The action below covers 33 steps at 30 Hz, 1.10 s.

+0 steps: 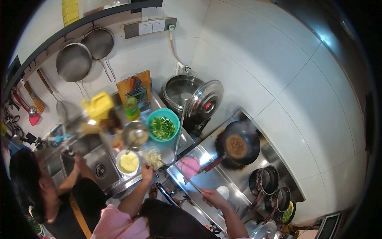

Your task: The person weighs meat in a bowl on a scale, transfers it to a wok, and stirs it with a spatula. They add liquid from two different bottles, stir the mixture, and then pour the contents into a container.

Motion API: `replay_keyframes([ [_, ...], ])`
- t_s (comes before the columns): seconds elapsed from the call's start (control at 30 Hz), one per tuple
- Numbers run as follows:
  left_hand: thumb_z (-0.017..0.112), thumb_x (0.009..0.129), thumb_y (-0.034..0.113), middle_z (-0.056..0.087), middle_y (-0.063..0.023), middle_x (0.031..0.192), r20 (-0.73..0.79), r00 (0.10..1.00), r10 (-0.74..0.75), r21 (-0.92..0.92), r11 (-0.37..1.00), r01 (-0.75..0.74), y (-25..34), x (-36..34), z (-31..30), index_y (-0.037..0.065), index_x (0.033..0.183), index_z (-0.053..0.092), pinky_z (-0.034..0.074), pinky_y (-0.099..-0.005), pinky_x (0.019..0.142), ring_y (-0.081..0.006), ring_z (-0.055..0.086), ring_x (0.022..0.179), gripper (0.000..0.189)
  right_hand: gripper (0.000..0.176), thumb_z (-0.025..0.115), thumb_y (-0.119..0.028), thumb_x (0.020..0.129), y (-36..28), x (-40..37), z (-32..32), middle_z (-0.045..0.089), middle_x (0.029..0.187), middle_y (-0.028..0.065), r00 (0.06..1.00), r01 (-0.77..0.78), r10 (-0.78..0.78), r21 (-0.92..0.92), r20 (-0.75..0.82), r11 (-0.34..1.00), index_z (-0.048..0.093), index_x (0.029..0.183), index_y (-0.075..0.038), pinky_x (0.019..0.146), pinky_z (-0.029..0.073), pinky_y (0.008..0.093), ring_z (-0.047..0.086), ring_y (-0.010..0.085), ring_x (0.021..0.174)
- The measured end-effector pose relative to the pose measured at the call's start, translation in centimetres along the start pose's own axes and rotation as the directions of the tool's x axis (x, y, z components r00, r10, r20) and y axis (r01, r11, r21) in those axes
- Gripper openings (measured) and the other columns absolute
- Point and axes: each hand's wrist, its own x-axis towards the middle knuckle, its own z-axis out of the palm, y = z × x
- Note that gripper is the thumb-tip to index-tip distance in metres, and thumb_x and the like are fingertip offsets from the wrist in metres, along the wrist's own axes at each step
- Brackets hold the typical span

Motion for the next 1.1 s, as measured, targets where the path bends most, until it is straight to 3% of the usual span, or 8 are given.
replay_keyframes([
  [0.33,0.052,0.096,0.02,0.058,-0.0095,0.076,-0.163,0.978,-0.134,-0.062,0.99,0.125,-1.5,-2.9,-4.7,0.006,0.1,0.055,0.051,-0.034,0.053,-0.0206,0.06,0.063,0.015,0.04,0.054,-0.019,0.1,3.9,-6.4,-5.1,0.054,0.068,0.0016,0.864,0.344,-0.203,0.245,-0.462,0.906,0.051,0.137,-0.005,0.038,0.031,0.022,0.043,0.0075,0.045],
  [0.4,0.054,0.097,0.015,0.058,-0.0085,0.081,-0.553,0.706,0.443,0.269,0.897,-0.352,-4.1,-2.7,-7.1,0.004,0.096,0.055,0.047,-0.0293,0.061,-0.0196,0.057,0.068,0.012,0.024,0.056,-0.018,0.095,3.2,-7.7,-6.8,0.059,0.07,0.0072,0.642,0.369,-0.371,-0.154,-0.671,0.917,0.061,0.113,-0.003,0.047,0.044,0.0304,0.055,0.016,0.052],
  [0.57,0.056,0.096,0.021,0.056,-0.0174,0.105,-0.704,0.525,0.478,0.421,0.876,-0.234,1.8,-3.7,-10.5,-0.002,0.12,0.047,0.043,-0.0375,0.088,-0.0277,0.055,0.096,0.034,0.039,0.059,-0.012,0.09,6.1,-4.6,-13.3,0.065,0.082,0.0192,0.085,-0.161,-0.767,-0.769,-0.636,0.619,0.059,0.129,-0.008,0.07,0.051,0.0393,0.065,0.0317,0.072],
  [0.67,0.059,0.094,0.02,0.054,-0.0191,0.112,-0.776,0.574,0.26,0.205,0.966,-0.161,2.6,-0.6,-11.4,-0.003,0.129,0.041,0.042,-0.0378,0.093,-0.0274,0.055,0.101,0.046,0.044,0.057,-0.007,0.088,5.5,-4.9,-13.6,0.065,0.086,0.0239,0.161,-0.295,-0.682,-0.695,-0.713,0.656,0.057,0.132,-0.007,0.069,0.05,0.0396,0.063,0.0393,0.074],
  [0.77,0.061,0.086,0.007,0.055,-0.0182,0.111,-0.62,0.768,0.159,-0.014,0.977,-0.213,-0.1,1.6,-13.7,-0.003,0.128,0.041,0.046,-0.0369,0.088,-0.0262,0.057,0.098,0.047,0.038,0.054,-0.014,0.093,7.1,-3.1,-14.9,0.055,0.066,0.0099,0.113,0.0,-0.769,-0.774,-0.63,0.634,0.057,0.129,-0.001,0.055,0.047,0.0316,0.055,0.0132,0.058],
  [0.83,0.062,0.08,0.002,0.053,-0.0102,0.098,-0.546,0.837,-0.046,-0.037,0.999,0.031,2.9,-0.9,-13.2,0.004,0.108,0.042,0.047,-0.0346,0.078,-0.0185,0.055,0.09,0.034,0.038,0.054,-0.015,0.094,4.2,-3.8,-11.5,0.053,0.064,0.0036,0.441,0.277,-0.525,-0.446,-0.728,0.851,0.058,0.129,-0.003,0.049,0.042,0.0274,0.05,0.0094,0.054],
  [0.9,0.063,0.079,0.002,0.05,-0.0056,0.091,-0.573,0.746,0.339,0.165,0.94,-0.3,-0.7,0.2,-14.7,0.008,0.104,0.043,0.045,-0.0322,0.073,-0.0167,0.05,0.081,0.033,0.038,0.056,-0.017,0.094,0.6,-5.5,-6.8,0.046,0.063,-0.0062,0.734,0.35,-0.382,-0.168,-0.561,0.921,0.059,0.131,-0.007,0.043,0.032,0.0209,0.041,0.0029,0.049],
  [1.1,0.066,0.079,0.007,0.05,-0.0073,0.082,-0.534,0.797,0.284,0.276,0.949,-0.153,3.1,-6.7,-10.6,0.007,0.095,0.043,0.047,-0.0324,0.061,-0.0175,0.053,0.075,0.028,0.04,0.058,-0.02,0.095,1.3,0.5,2.8,0.059,0.071,0.002,0.889,0.389,-0.458,-0.531,0.002,0.752,0.057,0.133,-0.01,0.059,0.049,0.0287,0.056,0.0123,0.059],
])
